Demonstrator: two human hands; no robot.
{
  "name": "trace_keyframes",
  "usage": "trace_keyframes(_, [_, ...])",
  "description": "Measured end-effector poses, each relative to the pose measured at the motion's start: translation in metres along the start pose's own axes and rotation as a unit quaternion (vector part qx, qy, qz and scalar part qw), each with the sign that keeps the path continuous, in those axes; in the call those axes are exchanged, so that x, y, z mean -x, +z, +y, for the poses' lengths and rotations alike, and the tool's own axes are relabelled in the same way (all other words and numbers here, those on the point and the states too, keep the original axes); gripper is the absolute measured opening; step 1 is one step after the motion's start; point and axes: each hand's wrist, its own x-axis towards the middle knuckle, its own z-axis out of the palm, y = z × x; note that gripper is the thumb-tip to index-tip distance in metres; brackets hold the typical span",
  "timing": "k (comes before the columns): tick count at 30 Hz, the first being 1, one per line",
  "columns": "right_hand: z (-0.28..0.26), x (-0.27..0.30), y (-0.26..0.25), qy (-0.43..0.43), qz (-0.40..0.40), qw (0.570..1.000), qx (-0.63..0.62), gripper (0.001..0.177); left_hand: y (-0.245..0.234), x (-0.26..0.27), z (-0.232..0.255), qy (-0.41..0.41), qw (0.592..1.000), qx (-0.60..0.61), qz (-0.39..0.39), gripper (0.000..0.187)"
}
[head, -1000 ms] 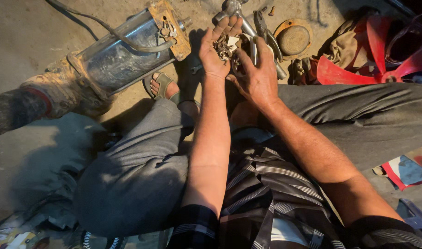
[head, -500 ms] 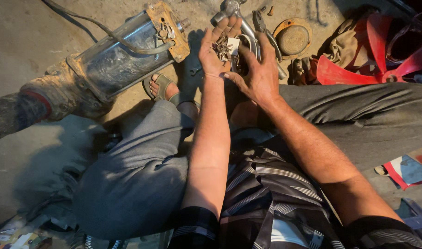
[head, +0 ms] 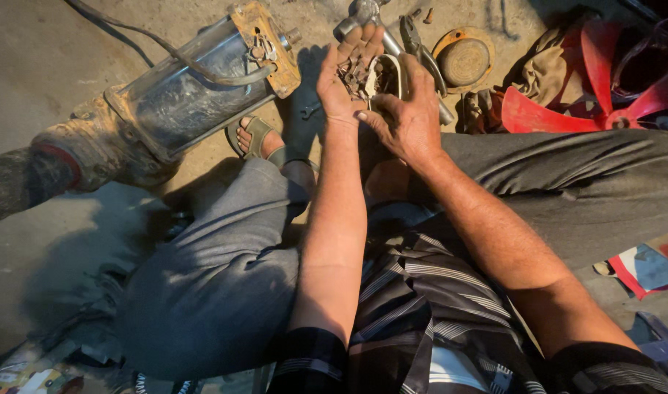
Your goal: The person sits on the floor and sorts small metal parts from a white container into their hand. They then use pliers to manipulate a small metal piece, holding it with the tool while adjusting it with their fingers. The person continues to handle the parts and tools throughout the clip.
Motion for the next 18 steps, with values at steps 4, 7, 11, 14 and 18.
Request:
trace_keyframes(4, [-0.001,0.001,-0.001,-0.005,-0.003,1.000,-0.005,0.051,0.000,0.000,0.001,-0.004,0.999,0.040,-0.020,0.054])
trace_keyframes(7, [-0.002,0.000,-0.001,0.001,-0.007,1.000,0.005,0.055,0.003,-0.002,0.002,0.003,0.999,0.024,-0.026,0.054])
trace_keyframes(11, [-0.005,0.001,0.000,0.014,-0.012,0.999,0.030,0.063,0.009,-0.002,0.003,0.002,0.999,0.028,-0.029,0.056])
trace_keyframes(14, [-0.007,0.001,-0.002,0.029,-0.023,0.997,0.065,0.066,0.015,-0.005,0.000,-0.007,0.999,0.036,-0.037,0.056])
trace_keyframes(18, [-0.006,0.000,-0.005,0.051,-0.055,0.993,0.088,0.068,0.020,-0.005,0.000,-0.014,0.999,0.018,-0.030,0.056])
